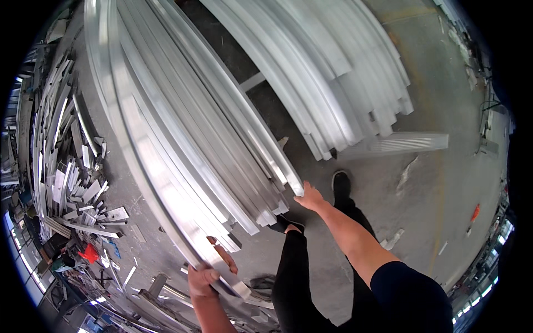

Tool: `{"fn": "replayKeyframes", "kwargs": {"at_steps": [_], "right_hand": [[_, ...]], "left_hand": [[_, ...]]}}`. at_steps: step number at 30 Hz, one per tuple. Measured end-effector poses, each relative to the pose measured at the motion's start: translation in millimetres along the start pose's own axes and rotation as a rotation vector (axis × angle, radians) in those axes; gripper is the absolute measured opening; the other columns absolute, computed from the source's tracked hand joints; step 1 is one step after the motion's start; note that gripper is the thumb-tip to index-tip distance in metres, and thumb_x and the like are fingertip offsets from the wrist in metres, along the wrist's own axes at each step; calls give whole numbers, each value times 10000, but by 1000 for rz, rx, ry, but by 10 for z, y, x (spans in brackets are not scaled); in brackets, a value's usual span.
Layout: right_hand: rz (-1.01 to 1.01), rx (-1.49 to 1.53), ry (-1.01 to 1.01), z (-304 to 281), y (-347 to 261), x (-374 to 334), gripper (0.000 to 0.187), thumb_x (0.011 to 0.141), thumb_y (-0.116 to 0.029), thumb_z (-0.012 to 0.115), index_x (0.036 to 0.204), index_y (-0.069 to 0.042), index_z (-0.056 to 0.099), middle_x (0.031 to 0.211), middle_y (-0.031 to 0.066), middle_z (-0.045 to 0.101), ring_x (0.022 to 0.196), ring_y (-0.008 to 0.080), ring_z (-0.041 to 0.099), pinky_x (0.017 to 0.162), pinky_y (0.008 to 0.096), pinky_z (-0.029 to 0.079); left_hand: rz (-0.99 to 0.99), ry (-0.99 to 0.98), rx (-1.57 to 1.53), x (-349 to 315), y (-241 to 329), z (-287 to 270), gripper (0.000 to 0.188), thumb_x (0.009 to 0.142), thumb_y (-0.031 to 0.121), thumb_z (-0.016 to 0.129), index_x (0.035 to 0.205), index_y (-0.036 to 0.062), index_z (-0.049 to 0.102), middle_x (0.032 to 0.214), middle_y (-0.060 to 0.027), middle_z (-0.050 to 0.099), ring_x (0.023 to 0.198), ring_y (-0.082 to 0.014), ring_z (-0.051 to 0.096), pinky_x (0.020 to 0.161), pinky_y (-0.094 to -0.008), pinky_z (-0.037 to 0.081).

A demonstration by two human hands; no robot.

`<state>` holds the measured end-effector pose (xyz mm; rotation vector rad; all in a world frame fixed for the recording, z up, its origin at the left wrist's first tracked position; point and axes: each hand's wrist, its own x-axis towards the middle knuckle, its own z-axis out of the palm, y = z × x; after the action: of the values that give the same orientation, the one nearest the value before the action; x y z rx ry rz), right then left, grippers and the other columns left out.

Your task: The person picks up long metal profiles from a pile, positions them on a cutting machine, operates the machine to cut the profiles, and stacks the cut pieces. The person repeats this process multiple times, handling the profiles by hand and using the machine's control panel.

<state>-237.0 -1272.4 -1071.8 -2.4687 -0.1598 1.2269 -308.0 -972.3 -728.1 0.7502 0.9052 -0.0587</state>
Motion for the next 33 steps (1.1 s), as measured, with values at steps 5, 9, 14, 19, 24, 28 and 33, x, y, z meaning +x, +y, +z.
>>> {"fn": "replayKeyframes", "kwargs": {"at_steps": [5,9,14,19,24,28,33], "right_hand": [[0,-55,-86,323,120,527,728,755,-330,783,1250,67,427,935,285,663,935,431,659,834,488,518],[-146,-21,-213,-173,196,451,698,744,-322,784,1214,49,424,919,299,652,929,435,653,800,498,520],[45,-304,181,-383,-261,-50,595,747,-230,735,1211,8,448,1090,275,581,1071,431,574,863,482,500],[-235,-43,199,224,-791,312,537,752,-167,680,1233,-29,486,1192,214,528,1082,409,532,914,485,483],[-57,-97,210,367,-926,785,466,750,-135,687,1146,20,498,1110,274,540,985,424,604,844,485,518],[-328,-115,-79,-288,-825,748,305,749,-242,725,944,-25,634,891,184,670,891,344,671,751,442,537],[-366,73,-589,-1265,-1167,-83,443,745,-374,781,1020,-38,691,919,139,716,879,252,683,758,381,529]], "left_hand": [[-13,-23,-79,200,-248,-263,769,560,110,847,1241,26,501,680,-91,512,576,-245,572,502,-339,477],[-14,23,-96,279,-341,-407,788,528,110,855,1225,13,501,684,-107,526,571,-252,575,519,-353,504],[-63,65,-92,143,-200,-321,808,493,112,822,1225,2,497,695,-151,562,583,-291,593,549,-376,517],[-28,39,-46,20,-135,-215,781,534,131,822,1232,-6,499,719,-172,598,587,-303,613,539,-381,523],[-108,52,-24,39,-198,-239,792,536,116,811,1249,-8,490,744,-212,608,682,-344,644,647,-421,527],[-89,39,-17,-84,-136,-39,741,579,116,801,1240,-16,493,759,-202,621,700,-343,650,652,-419,527],[-94,41,-12,-537,-209,81,672,596,122,787,1197,-38,533,775,-193,639,745,-344,659,682,-409,533]]}}
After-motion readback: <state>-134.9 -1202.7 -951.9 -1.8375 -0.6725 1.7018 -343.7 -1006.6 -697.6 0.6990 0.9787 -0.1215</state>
